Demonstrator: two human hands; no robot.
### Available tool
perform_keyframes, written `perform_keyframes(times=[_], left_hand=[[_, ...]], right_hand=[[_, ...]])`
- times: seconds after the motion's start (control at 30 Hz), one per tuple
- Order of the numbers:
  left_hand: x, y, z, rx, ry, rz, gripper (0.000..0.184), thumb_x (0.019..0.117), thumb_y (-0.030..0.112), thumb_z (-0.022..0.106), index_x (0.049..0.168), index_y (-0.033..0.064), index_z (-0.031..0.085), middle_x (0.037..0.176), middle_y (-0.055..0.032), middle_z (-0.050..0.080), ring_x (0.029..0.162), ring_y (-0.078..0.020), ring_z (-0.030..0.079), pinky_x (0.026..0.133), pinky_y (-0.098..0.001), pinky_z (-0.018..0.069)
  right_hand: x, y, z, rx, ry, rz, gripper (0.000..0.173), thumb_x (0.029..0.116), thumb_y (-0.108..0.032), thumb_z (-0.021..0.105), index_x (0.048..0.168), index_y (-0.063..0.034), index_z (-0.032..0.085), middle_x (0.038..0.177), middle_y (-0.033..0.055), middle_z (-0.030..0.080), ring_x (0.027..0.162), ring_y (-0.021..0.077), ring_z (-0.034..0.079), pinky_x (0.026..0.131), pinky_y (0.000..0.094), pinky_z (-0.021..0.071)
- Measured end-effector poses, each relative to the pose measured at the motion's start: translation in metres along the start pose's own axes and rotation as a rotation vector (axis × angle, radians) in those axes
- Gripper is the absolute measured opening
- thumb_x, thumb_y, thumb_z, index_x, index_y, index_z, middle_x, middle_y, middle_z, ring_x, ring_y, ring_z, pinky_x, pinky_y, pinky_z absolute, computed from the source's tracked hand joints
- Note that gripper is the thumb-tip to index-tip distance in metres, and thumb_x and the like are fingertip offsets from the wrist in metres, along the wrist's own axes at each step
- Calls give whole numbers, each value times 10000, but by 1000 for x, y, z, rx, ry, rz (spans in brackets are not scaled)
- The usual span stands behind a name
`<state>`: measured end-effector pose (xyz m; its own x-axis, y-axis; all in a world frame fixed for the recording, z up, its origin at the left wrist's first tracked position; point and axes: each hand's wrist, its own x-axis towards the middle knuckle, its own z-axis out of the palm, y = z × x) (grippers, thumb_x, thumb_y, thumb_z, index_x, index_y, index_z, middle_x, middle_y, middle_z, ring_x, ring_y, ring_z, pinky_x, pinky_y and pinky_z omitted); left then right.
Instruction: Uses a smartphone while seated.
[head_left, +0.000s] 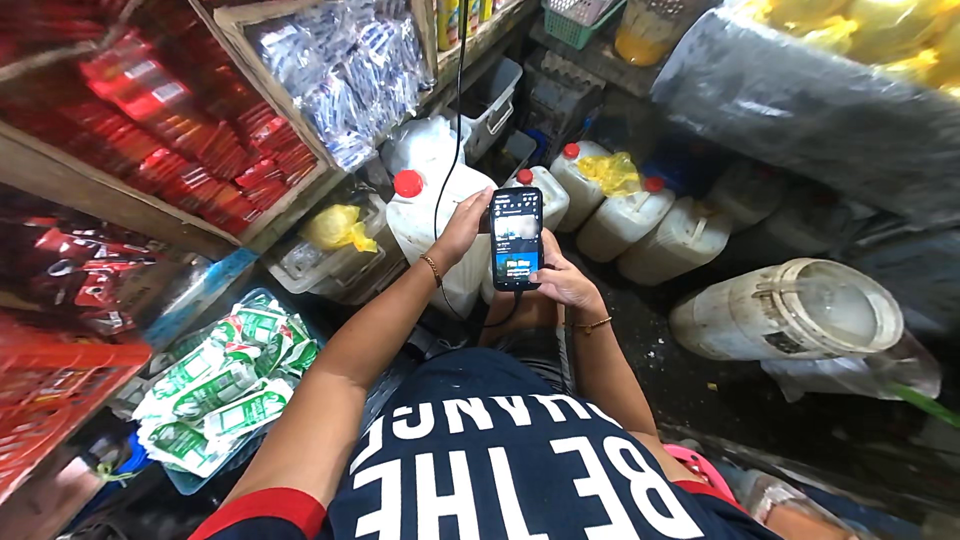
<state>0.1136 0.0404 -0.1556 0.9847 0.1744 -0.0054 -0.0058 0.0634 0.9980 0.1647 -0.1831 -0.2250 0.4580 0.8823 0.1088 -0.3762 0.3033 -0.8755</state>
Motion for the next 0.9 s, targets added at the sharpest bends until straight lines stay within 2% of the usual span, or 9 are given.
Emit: perform_keyframes(times=[0.17, 0.73, 0.9], left_hand=[[0, 1, 0, 15, -5, -6, 516, 1133, 344, 226, 1291, 8, 584, 1060, -90, 694, 944, -131, 686, 881, -336, 574], [0, 0, 0, -4, -1, -5, 512, 1133, 342, 227, 1267, 9, 591, 1047, -90, 695, 937, -135, 690, 874, -338, 578], [-1, 0, 1, -2, 2, -4, 510, 1133, 342, 233, 1276, 5, 587, 1046, -88, 695, 931, -132, 689, 869, -332, 578]], right_hand=[[0, 0, 1, 8, 0, -7, 849, 850, -3, 626, 1559, -251, 230, 1380, 30, 573, 1169, 183, 636, 949, 409, 567], [0, 0, 1, 28, 36, 23, 850, 840, -13, 626, 1557, -235, 228, 1369, 48, 576, 1157, 196, 643, 938, 411, 573], [0, 0, 1, 21, 29, 16, 856, 840, -7, 628, 1556, -261, 234, 1392, 43, 561, 1176, 196, 632, 945, 419, 568]])
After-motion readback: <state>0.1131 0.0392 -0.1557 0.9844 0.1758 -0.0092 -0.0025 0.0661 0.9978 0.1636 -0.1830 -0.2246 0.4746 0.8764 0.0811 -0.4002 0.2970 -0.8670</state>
